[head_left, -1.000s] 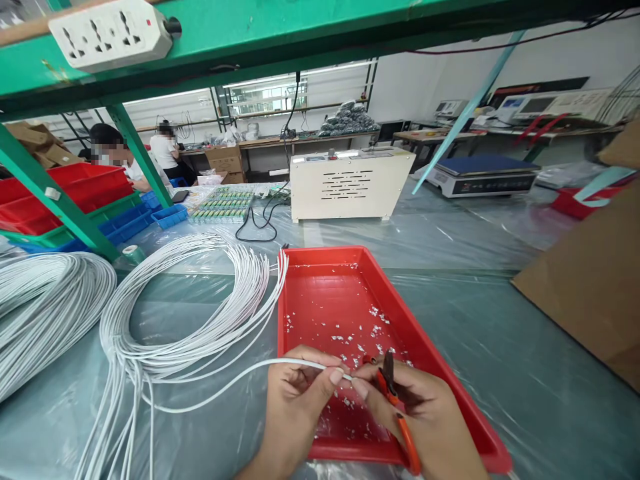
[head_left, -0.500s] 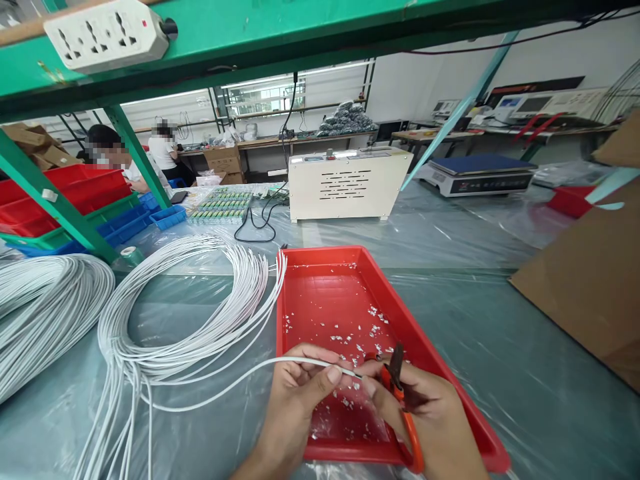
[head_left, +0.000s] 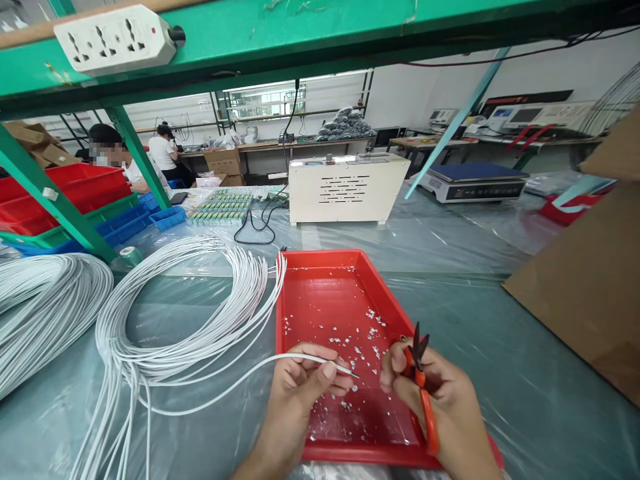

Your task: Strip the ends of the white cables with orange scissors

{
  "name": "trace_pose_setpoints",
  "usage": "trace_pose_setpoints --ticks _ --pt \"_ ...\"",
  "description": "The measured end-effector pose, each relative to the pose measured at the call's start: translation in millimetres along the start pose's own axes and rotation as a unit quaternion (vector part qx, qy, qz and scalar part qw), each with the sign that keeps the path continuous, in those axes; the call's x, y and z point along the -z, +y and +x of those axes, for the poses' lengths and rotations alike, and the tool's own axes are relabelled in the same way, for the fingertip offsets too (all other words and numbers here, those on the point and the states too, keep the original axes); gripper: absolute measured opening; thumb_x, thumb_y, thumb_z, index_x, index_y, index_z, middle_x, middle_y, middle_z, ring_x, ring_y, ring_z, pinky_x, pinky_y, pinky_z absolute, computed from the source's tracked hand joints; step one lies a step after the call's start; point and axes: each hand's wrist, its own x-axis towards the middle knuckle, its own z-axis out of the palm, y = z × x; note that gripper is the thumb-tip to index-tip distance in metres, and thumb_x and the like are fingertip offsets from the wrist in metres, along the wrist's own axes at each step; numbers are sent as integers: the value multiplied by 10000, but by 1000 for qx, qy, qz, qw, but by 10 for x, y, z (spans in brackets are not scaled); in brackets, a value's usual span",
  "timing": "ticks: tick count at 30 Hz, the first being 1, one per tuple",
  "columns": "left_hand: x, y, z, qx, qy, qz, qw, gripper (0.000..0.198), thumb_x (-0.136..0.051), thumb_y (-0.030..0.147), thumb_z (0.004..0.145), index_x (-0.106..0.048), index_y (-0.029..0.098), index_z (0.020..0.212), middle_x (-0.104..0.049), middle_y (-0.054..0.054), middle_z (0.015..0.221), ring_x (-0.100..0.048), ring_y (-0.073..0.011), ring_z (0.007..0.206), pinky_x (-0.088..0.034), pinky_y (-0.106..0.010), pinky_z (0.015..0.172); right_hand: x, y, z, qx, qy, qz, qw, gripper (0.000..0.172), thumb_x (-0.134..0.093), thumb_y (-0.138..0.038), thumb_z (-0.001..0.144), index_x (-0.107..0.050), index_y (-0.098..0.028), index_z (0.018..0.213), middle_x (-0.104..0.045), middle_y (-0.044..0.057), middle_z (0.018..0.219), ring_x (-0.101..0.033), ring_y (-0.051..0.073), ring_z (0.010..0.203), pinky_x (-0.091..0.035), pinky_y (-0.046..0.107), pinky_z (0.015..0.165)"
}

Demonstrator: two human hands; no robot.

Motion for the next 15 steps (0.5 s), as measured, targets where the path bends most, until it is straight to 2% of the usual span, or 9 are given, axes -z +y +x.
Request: trace_pose_setpoints --ticks 5,10,12,13,15 --pt "-12 -21 -4 -3 4 2 1000 119 -648 217 746 -600 141 824 -625 -7 724 -624 -118 655 -486 -228 652 -16 97 -21 -76 8 -4 997 167 -688 -208 686 -598 -193 826 -555 -17 634 -526 141 537 -451 174 493" --pt "0 -33 9 -37 11 24 999 121 -635 198 758 -597 146 861 -643 -20 751 -601 -110 692 -457 -215 683 -71 55 -73 -66 40 -67 995 206 -713 -288 695 -657 -190 866 -539 -34 582 -496 122 488 -431 159 456" --pt "4 -47 11 -43 13 19 999 100 -640 194 753 -606 148 835 -655 -24 774 -596 -104 697 -452 -207 686 -98 9 -80 -66 58 -70 994 218 -705 -323 709 -667 -194 880 -593 -13 651 -541 143 563 -460 171 522" --pt "4 -56 11 -45 14 16 999 85 -644 191 749 -613 147 814 -661 -26 779 -594 -100 698 -450 -202 689 -110 -7 -76 -70 54 -60 994 217 -698 -337 718 -670 -198 883 -618 -2 693 -564 157 611 -472 180 561" --pt "1 -74 16 -48 16 10 999 64 -655 188 738 -628 146 778 -668 -24 771 -593 -95 696 -447 -191 691 -128 -16 -58 -80 4 -28 996 189 -693 -328 730 -679 -206 873 -650 17 769 -595 183 700 -484 198 629"
